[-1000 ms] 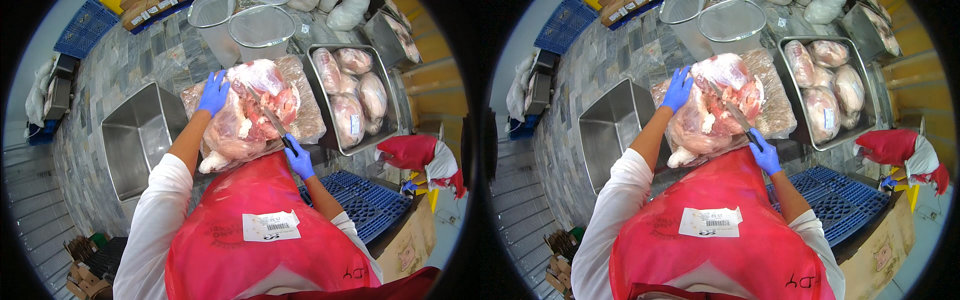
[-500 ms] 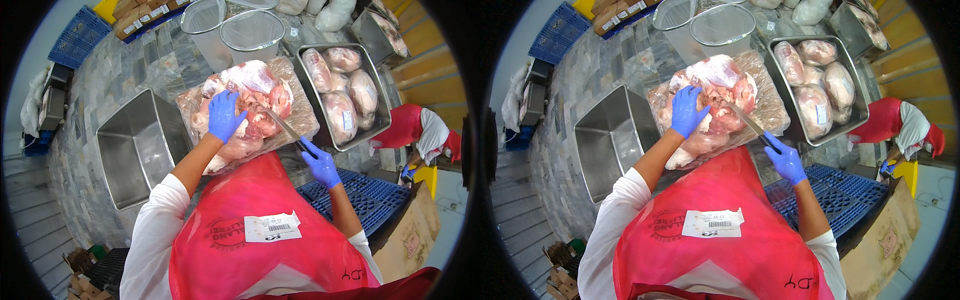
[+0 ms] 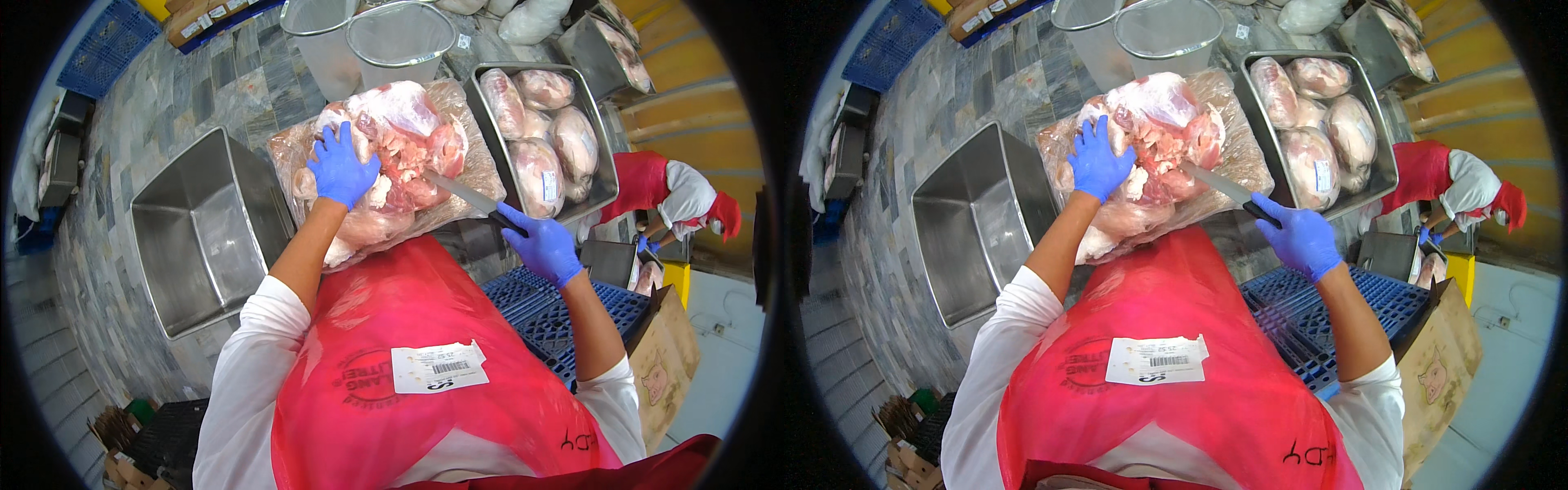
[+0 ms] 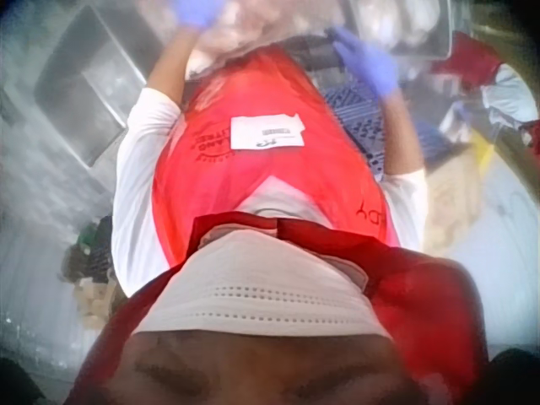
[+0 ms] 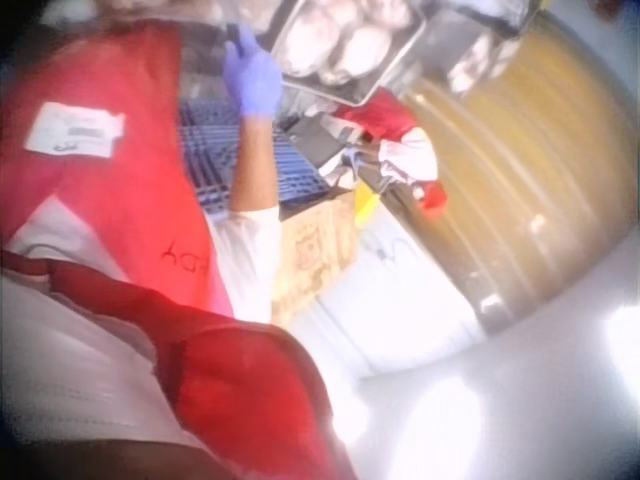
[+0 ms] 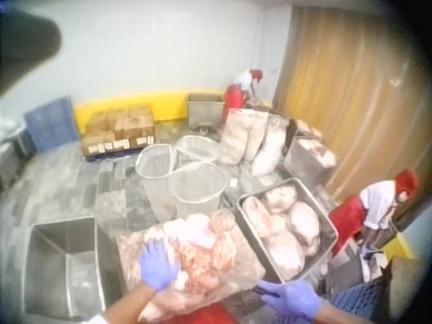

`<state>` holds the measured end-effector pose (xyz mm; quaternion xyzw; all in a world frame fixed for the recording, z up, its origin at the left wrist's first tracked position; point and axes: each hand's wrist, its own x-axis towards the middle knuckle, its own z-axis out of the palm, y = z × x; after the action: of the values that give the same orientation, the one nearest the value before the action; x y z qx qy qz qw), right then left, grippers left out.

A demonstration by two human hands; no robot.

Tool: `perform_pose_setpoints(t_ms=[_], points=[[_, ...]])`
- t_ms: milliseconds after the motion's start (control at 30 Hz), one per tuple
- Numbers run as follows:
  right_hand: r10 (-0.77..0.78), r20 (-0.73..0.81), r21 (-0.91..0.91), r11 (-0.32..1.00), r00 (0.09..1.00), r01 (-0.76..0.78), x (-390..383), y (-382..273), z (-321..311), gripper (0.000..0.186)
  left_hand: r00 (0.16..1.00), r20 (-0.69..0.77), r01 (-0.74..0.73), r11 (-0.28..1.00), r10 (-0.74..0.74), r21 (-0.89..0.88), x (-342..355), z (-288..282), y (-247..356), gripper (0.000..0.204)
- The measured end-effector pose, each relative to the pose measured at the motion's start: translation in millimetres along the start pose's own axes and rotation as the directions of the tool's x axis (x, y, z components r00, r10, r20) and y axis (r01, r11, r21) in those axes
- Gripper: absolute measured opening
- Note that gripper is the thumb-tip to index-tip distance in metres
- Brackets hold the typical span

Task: The person unwraps a large piece of meat from plastic packaging and uses a knife to trim and cut it on a cutting board. The trimmed pieces are placed into a metal tray nearby.

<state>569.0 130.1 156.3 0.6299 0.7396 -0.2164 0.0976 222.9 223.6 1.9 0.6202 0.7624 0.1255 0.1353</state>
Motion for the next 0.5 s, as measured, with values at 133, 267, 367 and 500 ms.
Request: perform_pose_setpoints(t_ms=[133,267,367,500], points=[[0.001,-0.201,0.206,0.978,0.98,0.041,-5,33,110,0.053,0.997,0.07,-0.02,0.999,0.017,0.031,2,-8,2,0.091],[0.073,-0.318,0.219,0.976,0.945,-0.002,-1,23,201,0.059,0.997,0.078,-0.032,0.995,0.024,0.099,-1,-9,4,0.092],[0.086,-0.417,0.316,0.947,0.905,0.056,6,11,232,0.059,0.996,0.083,-0.036,0.994,0.028,0.104,3,-8,-3,0.092],[0.053,-0.529,0.341,0.927,0.847,0.155,23,12,264,0.058,0.995,0.084,-0.055,0.99,0.045,0.13,10,-8,-3,0.093]])
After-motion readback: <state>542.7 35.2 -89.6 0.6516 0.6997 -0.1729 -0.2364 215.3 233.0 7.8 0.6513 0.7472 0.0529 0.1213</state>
